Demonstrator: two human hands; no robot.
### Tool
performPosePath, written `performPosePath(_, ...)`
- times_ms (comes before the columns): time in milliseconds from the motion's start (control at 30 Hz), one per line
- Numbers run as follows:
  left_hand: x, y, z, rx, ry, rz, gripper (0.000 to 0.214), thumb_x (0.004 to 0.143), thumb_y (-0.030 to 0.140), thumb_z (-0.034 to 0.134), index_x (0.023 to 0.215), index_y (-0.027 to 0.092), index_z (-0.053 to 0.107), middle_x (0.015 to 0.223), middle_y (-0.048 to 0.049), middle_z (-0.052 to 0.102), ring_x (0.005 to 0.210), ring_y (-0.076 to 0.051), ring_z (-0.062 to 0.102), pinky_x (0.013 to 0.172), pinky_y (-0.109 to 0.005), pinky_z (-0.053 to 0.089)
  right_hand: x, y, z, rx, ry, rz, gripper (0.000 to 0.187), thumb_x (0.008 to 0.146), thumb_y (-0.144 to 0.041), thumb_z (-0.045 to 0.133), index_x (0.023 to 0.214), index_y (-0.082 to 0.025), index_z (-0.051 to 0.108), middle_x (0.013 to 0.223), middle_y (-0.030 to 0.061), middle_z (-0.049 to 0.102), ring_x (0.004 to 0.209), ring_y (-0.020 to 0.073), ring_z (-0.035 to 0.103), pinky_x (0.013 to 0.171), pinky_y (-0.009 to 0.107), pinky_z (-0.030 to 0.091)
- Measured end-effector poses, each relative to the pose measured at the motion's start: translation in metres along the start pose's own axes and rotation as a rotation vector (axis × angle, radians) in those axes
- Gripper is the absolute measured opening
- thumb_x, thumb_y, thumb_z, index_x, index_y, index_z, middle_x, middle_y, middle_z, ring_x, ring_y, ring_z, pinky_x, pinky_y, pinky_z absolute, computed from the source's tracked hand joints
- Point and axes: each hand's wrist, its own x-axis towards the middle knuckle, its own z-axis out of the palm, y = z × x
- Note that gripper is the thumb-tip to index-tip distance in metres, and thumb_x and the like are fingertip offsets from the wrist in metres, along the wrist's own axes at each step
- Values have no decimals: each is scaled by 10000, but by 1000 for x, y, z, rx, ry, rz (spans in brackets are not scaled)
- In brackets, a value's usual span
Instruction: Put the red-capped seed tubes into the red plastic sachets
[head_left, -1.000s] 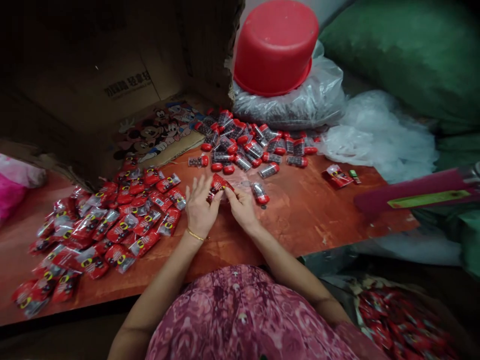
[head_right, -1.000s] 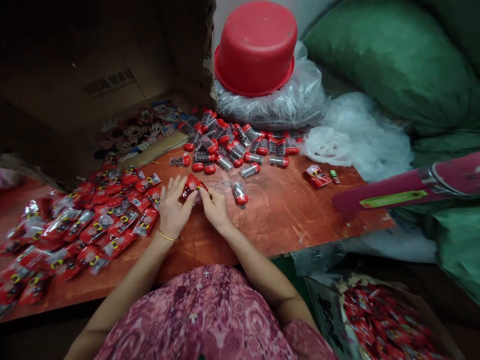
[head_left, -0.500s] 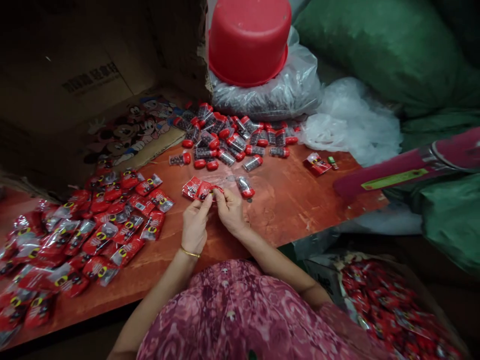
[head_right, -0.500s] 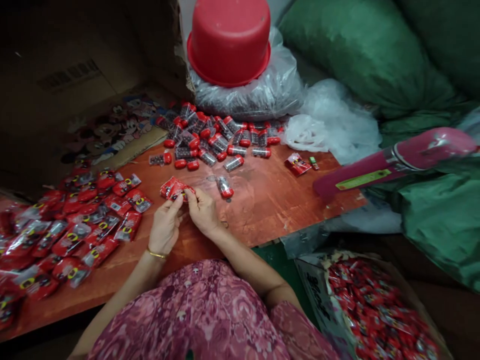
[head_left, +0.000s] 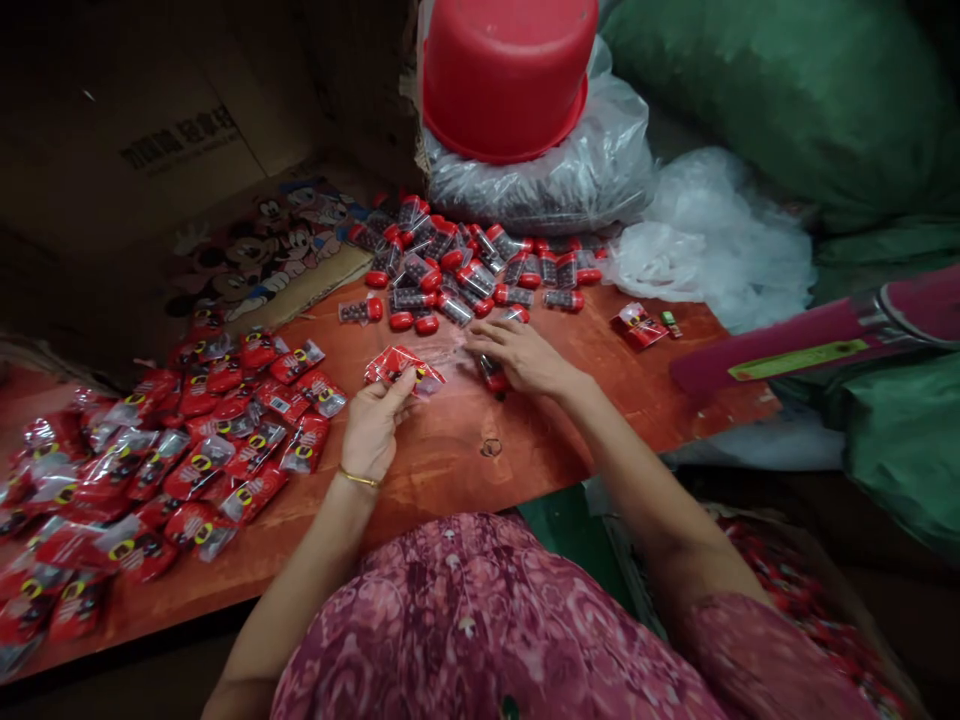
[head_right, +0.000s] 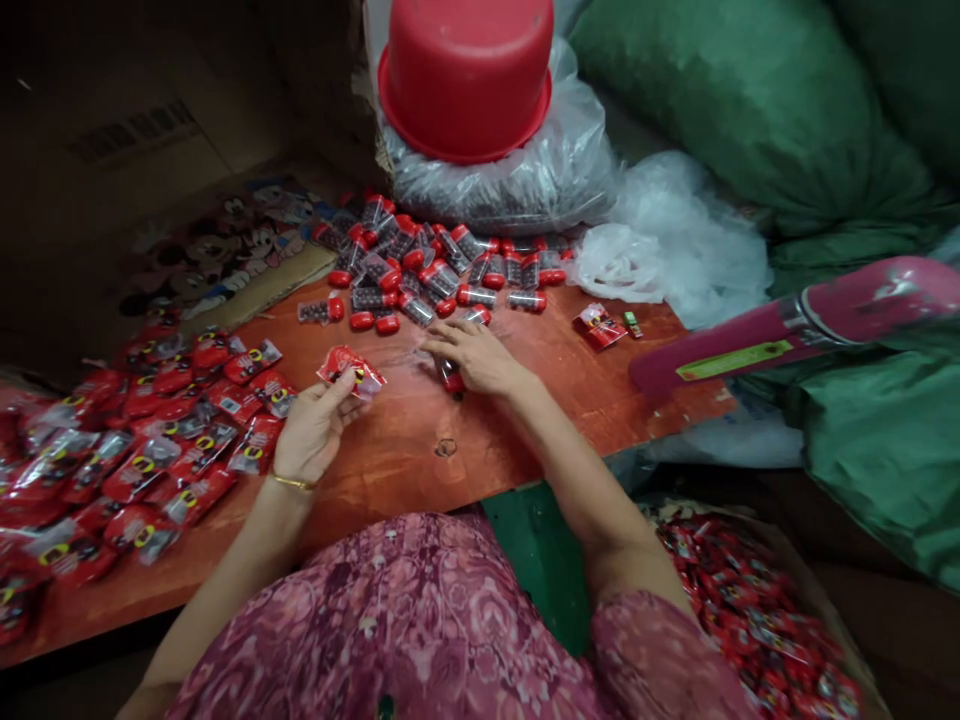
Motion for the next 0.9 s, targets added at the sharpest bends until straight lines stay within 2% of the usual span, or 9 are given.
performPosePath(67, 0, -3, 1, 9, -19, -40, 379, 400, 365, 822, 621, 119, 638, 584, -9, 662, 503, -83, 569, 521, -192, 437, -6, 11, -3, -113, -110, -41, 458, 753, -74, 433, 1177, -200, 550, 1296, 92, 492, 1174, 284, 389, 904, 435, 321)
performPosePath(133, 0, -7, 1, 14, -15, -63, 380, 404, 376, 818, 613, 121, 629, 576, -7, 659, 499, -83, 571, 504, -185, 430, -14, 11, -3, -157, -134, -43, 434, 760, -100, 447, 1166, -202, 560, 1277, 90, 508, 1168, 286, 396, 900, 426, 309)
performPosePath(267, 3, -10, -5, 25, 1, -74, 385, 420, 397, 808, 617, 125, 620, 567, -3, 656, 493, -80, 574, 489, -176, 426, -33, 0, -3, -141, -67, 27, 352, 786, -203, 497, 1130, -166, 566, 1192, 104, 572, 1104, 268, 454, 893, 404, 304)
performPosePath(367, 5, -11, -7, 27, -1, -71, 393, 416, 398, 808, 633, 129, 623, 568, 5, 654, 488, -76, 571, 479, -170, 422, -43, -8, 3, -146, -35, 57, 369, 802, -284, 524, 1142, -143, 540, 1168, 125, 588, 1077, 270, 477, 877, 400, 318)
performPosePath(467, 5, -10, -7, 21, -14, -81, 405, 405, 400, 811, 645, 130, 628, 571, 6, 655, 489, -78, 572, 471, -169, 419, -45, -16, 16, -197, 19, 92, 332, 852, -257, 452, 1151, -135, 529, 1136, 131, 607, 1017, 261, 507, 856, 395, 335)
performPosePath(567, 4, -9, -5, 7, -25, -93, 407, 412, 414, 805, 649, 134, 628, 577, 3, 658, 488, -80, 572, 466, -171, 414, -47, -22, 29, -209, 129, 149, 304, 860, -213, 395, 1092, -98, 555, 1003, 156, 643, 884, 251, 543, 798, 385, 376)
performPosePath(633, 2, -8, -5, 6, -25, -99, 412, 404, 424, 806, 635, 135, 624, 567, 1, 654, 485, -80, 571, 466, -171, 413, -50, -28, 34, -135, 223, 197, 300, 843, -193, 379, 1058, -88, 561, 882, 151, 653, 783, 236, 557, 732, 365, 409)
performPosePath(733, 1, -8, -3, 16, -35, -102, 415, 395, 434, 807, 614, 134, 620, 552, -3, 648, 481, -82, 568, 469, -174, 414, -57, -49, 32, 135, 333, 259, 260, 827, -200, 383, 993, -131, 571, 774, 91, 646, 665, 188, 564, 627, 301, 438)
performPosePath(900, 0, -13, 0, 51, -85, -101, 398, 438, 437, 795, 625, 124, 637, 571, -20, 653, 483, -87, 566, 478, -187, 422, -59, -93, 20, 539, 301, 365, 177, 802, -227, 441, 873, -179, 596, 625, -5, 592, 506, 110, 514, 495, 221, 405)
